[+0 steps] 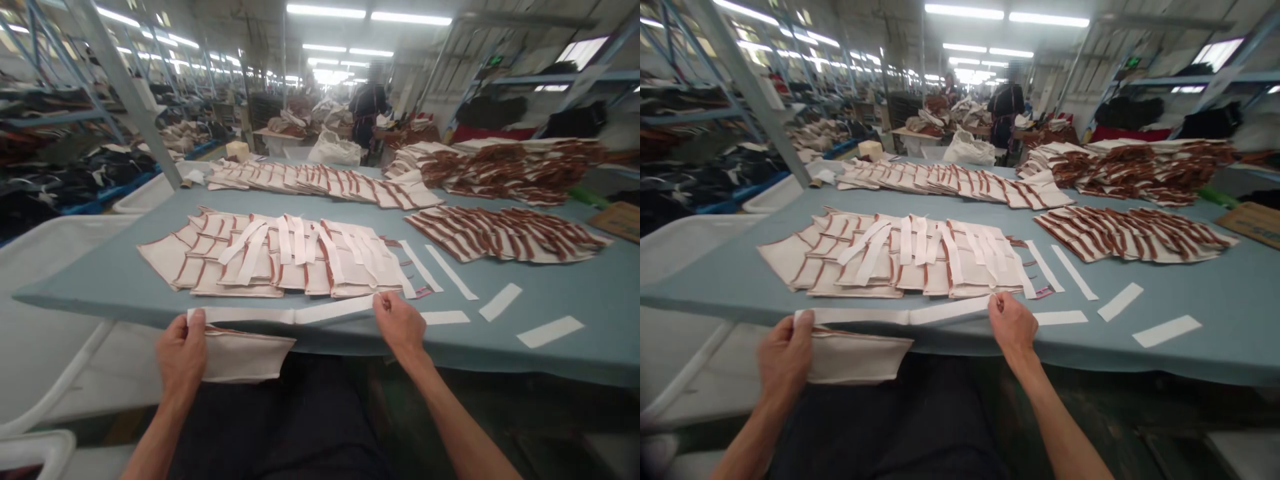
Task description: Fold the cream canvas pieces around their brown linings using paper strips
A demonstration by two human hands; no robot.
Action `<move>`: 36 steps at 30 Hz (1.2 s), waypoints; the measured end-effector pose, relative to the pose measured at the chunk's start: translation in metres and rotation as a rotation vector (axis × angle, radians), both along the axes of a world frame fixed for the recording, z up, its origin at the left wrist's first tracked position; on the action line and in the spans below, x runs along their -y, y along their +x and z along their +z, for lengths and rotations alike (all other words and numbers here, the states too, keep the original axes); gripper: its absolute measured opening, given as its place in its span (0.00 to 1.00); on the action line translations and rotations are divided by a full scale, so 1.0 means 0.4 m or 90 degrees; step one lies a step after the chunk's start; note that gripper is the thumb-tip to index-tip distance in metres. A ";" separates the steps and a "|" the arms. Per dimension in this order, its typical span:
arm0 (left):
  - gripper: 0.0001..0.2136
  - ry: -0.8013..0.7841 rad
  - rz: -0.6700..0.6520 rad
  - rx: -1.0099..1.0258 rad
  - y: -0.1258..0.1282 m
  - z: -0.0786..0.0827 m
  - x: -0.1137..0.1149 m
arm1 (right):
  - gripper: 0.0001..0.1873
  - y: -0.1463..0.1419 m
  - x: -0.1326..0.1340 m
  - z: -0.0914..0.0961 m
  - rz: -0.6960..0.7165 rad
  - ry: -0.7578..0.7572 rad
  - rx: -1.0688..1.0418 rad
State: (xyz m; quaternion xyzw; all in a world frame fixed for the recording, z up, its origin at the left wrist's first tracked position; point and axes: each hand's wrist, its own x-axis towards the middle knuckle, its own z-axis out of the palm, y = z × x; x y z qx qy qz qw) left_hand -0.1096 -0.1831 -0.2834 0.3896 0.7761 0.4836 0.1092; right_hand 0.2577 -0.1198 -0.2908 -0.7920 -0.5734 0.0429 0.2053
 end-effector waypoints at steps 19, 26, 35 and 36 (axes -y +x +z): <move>0.15 -0.001 0.064 -0.004 -0.190 0.112 0.081 | 0.17 -0.094 0.004 -0.029 0.071 -0.153 0.229; 0.18 -0.005 -0.013 -0.011 -0.138 0.199 0.179 | 0.19 -0.090 0.022 0.031 0.097 -0.246 0.228; 0.19 0.003 -0.091 0.123 -0.074 0.182 0.212 | 0.34 -0.099 0.143 0.187 0.132 0.052 0.085; 0.19 0.007 -0.094 0.135 -0.060 0.183 0.212 | 0.31 -0.104 0.184 0.186 0.187 0.093 0.019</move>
